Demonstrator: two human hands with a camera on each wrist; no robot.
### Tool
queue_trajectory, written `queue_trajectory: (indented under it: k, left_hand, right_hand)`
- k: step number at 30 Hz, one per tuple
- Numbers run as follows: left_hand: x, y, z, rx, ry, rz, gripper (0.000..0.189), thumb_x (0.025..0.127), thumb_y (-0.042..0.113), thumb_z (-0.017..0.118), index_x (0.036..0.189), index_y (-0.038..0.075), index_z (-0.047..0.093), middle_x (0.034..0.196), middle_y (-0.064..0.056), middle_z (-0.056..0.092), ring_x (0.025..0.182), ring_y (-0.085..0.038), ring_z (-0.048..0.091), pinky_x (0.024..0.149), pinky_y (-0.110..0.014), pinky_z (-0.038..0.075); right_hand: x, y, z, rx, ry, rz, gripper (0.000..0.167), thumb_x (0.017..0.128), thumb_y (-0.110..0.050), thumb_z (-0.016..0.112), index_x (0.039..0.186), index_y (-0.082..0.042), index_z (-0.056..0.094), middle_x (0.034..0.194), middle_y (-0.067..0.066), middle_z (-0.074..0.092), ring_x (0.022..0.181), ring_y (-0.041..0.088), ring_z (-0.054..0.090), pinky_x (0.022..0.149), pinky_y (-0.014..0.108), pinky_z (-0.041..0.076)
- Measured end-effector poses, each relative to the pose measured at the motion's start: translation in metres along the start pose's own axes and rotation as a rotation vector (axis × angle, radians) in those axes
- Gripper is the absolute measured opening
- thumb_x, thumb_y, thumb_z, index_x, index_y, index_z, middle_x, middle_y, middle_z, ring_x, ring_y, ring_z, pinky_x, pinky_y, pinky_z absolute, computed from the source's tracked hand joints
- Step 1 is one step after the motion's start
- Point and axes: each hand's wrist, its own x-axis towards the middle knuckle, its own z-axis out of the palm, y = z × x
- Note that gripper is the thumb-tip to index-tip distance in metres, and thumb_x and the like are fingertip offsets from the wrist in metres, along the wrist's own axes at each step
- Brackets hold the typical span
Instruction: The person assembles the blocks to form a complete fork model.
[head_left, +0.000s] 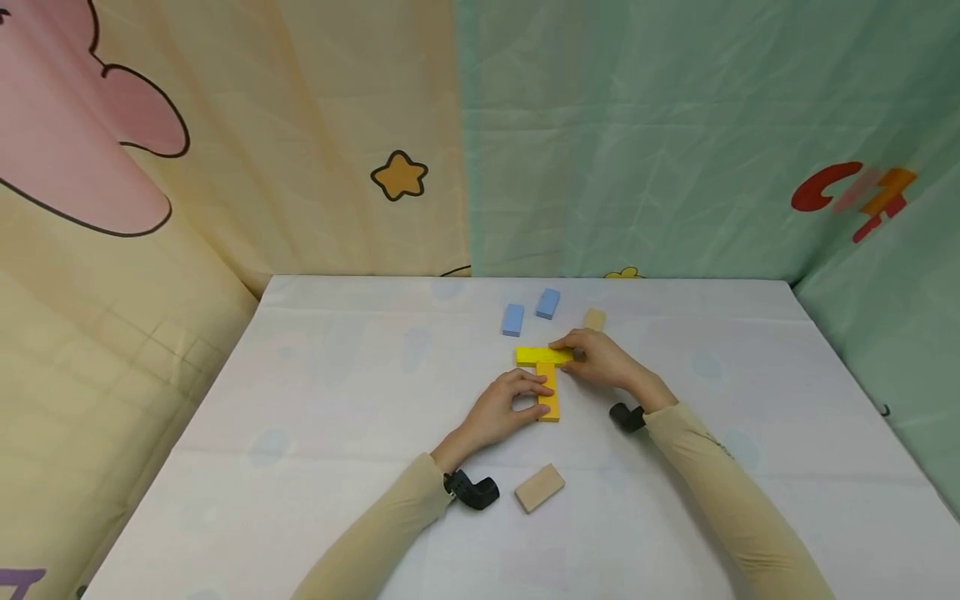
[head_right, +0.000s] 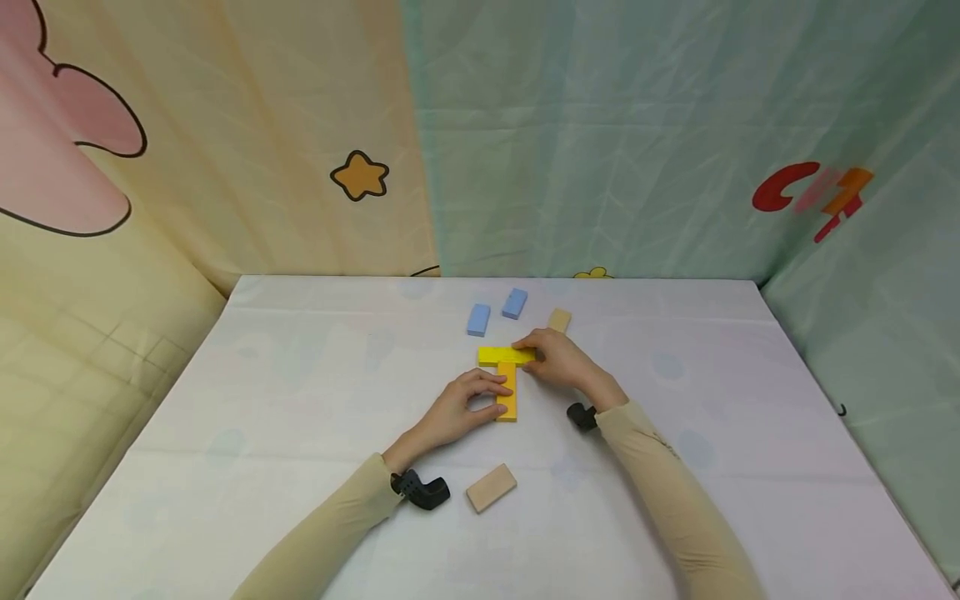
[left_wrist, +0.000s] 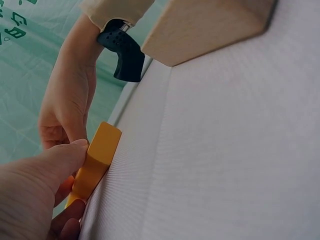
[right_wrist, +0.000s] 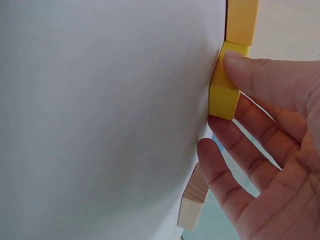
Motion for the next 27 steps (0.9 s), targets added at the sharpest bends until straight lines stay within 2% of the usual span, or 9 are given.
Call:
queue_trajectory:
  k: [27]
  left_hand:
    - [0.0007,-0.0006,0.0018,0.025,0.002,0.004,0.025,0.089,0.024,0.069,0.111,0.014,0.070,0.124,0.002,0.057,0.117,-0.013,0.049,0.100,-0.030,0.037]
  right_hand:
    - [-0.0043,-0.0034,0.0005,0.002,-0.011,0.008,0.038,0.086,-0.001,0.067,0.123,0.004,0.060,0.117,0.016,0.061,0.108,0.032,0.054,0.093,0.047,0.043]
